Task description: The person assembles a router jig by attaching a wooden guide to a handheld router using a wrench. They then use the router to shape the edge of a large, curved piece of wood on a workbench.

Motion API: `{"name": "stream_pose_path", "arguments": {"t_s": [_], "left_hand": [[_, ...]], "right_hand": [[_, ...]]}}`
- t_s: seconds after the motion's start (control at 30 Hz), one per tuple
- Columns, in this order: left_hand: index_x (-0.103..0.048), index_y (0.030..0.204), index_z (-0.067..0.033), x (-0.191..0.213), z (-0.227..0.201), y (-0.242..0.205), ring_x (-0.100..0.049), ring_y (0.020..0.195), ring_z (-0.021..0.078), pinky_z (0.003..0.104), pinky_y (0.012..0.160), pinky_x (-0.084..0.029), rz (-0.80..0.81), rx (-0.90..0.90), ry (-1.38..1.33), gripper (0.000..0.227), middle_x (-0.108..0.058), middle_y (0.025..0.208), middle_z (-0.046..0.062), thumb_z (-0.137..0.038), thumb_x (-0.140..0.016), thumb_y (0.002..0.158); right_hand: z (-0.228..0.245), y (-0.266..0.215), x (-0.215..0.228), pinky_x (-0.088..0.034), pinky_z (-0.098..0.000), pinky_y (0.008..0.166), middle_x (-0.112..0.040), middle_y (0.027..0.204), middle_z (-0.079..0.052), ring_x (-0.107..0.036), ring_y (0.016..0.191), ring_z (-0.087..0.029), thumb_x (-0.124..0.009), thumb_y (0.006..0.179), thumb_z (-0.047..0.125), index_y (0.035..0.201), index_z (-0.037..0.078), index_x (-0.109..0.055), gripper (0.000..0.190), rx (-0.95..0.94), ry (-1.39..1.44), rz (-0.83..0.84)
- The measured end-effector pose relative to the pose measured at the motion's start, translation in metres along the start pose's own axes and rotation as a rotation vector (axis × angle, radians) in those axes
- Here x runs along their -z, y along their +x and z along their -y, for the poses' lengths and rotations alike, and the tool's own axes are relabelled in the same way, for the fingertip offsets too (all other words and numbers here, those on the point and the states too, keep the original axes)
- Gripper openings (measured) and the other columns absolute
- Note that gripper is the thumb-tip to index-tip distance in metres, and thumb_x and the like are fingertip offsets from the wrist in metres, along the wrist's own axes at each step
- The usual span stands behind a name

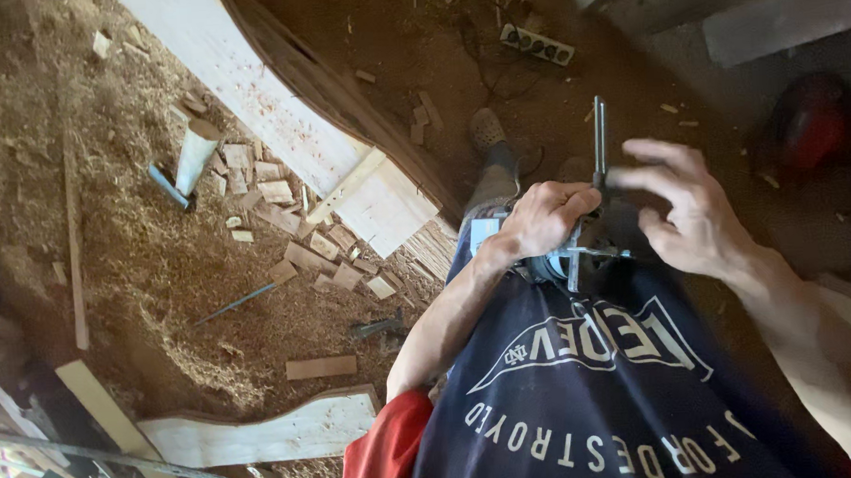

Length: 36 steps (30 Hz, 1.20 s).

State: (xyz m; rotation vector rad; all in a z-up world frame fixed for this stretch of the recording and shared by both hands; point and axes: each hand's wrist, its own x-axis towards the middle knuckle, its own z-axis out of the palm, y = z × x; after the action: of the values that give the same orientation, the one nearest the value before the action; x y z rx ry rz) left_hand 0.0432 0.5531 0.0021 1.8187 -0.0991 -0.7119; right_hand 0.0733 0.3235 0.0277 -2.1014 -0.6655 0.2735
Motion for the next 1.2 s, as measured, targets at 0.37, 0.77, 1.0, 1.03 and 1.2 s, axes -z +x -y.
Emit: {"name": "stream_pose_path", "arguments": {"t_s": [0.37,0.77,1.0,1.03,1.2], "left_hand": [[-0.072,0.096,-0.0065,0.002,-0.009,0.001,-0.073,0.074,0.0308,0.042,0.072,-0.055,0.016,0.061,-0.059,0.037,-0.072,0.077,0.017,-0.032,-0.046,0.102],[-0.074,0.101,-0.008,0.002,-0.015,-0.002,-0.074,0.08,0.0321,0.042,0.075,-0.056,-0.014,0.076,-0.034,0.037,-0.074,0.082,0.017,-0.034,-0.048,0.102],[-0.074,0.108,-0.011,-0.004,-0.005,-0.003,-0.073,0.093,0.0342,0.043,0.083,-0.057,-0.089,-0.062,0.037,0.033,-0.076,0.101,0.017,-0.03,-0.048,0.101],[-0.074,0.111,-0.0125,-0.006,-0.003,-0.003,-0.073,0.096,0.0342,0.043,0.086,-0.057,-0.119,-0.114,0.038,0.033,-0.076,0.108,0.016,-0.029,-0.048,0.099],[-0.074,0.114,-0.0146,-0.005,-0.006,-0.001,-0.076,0.094,0.0313,0.042,0.087,-0.059,-0.107,0.028,0.007,0.033,-0.078,0.102,0.016,-0.031,-0.049,0.099]], "right_hand": [[-0.009,-0.015,-0.016,-0.053,-0.0397,0.114,-0.062,0.14,-0.015,-0.063,0.127,-0.027,-0.064,0.085,-0.004,0.112,0.008,-0.069,0.03,-0.036,0.243,-0.118],[-0.003,0.001,-0.021,-0.048,-0.027,0.058,-0.074,0.102,-0.013,-0.064,0.07,-0.018,-0.075,0.09,0.006,0.115,0.005,-0.073,0.025,-0.443,0.205,-0.035],[0.009,0.013,-0.013,-0.057,-0.0269,0.074,-0.068,0.117,-0.015,-0.068,0.097,-0.017,-0.075,0.089,0.001,0.119,0.0,-0.067,0.031,-0.242,0.326,-0.081],[0.007,0.014,-0.014,-0.059,-0.0282,0.075,-0.069,0.115,-0.014,-0.07,0.097,-0.017,-0.075,0.092,0.001,0.118,0.001,-0.068,0.028,-0.237,0.277,-0.066],[-0.007,0.016,-0.009,-0.06,-0.0305,0.087,-0.073,0.114,-0.011,-0.072,0.101,-0.019,-0.074,0.094,-0.001,0.11,0.005,-0.071,0.017,-0.078,0.152,-0.03]]}}
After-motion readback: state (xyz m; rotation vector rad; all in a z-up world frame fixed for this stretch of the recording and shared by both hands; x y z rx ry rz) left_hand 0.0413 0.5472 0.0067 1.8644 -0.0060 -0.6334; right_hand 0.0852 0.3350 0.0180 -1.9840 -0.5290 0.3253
